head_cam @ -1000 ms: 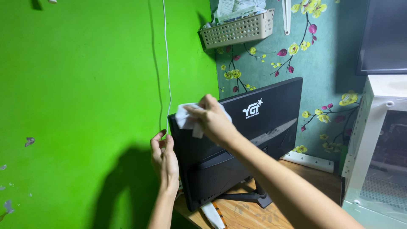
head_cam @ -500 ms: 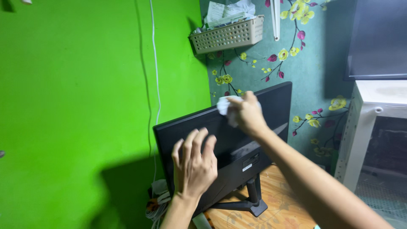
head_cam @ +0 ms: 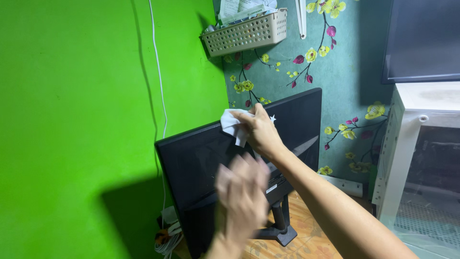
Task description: The person takes a wet wipe from a package and uses it to wipe the back casing and stand of a computer monitor.
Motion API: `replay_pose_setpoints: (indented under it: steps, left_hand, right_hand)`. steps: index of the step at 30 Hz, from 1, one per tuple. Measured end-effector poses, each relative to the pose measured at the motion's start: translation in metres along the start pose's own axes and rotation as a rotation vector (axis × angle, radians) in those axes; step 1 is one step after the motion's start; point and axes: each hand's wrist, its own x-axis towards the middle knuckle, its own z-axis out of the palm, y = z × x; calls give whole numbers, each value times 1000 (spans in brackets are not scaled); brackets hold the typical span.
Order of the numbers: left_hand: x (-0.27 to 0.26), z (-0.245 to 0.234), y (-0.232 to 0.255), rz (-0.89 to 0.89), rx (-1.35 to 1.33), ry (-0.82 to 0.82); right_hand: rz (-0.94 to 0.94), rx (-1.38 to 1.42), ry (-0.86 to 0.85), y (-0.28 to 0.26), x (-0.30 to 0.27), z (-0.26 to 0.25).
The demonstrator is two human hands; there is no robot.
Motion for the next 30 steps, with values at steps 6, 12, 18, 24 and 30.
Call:
replay_pose_setpoints:
  steps: [6, 12, 18, 24, 30]
  left_hand:
    - [-120, 88, 79, 104, -221, -137]
    - [-82, 69, 77, -139, -192, -148]
    - [-81, 90, 90, -302, 142, 118]
    - [-84, 91, 44, -508, 168, 20]
    - [-107, 117, 21, -406, 191, 76]
  right_hand:
    - [127, -92, -2, 37, -5, -12]
    - [204, -141, -34, 77, -2, -22]
    - [357, -166, -103, 99, 2, -35]
    - [412, -223, -116, 145, 1, -46]
    - [545, -269, -82, 211, 2, -74]
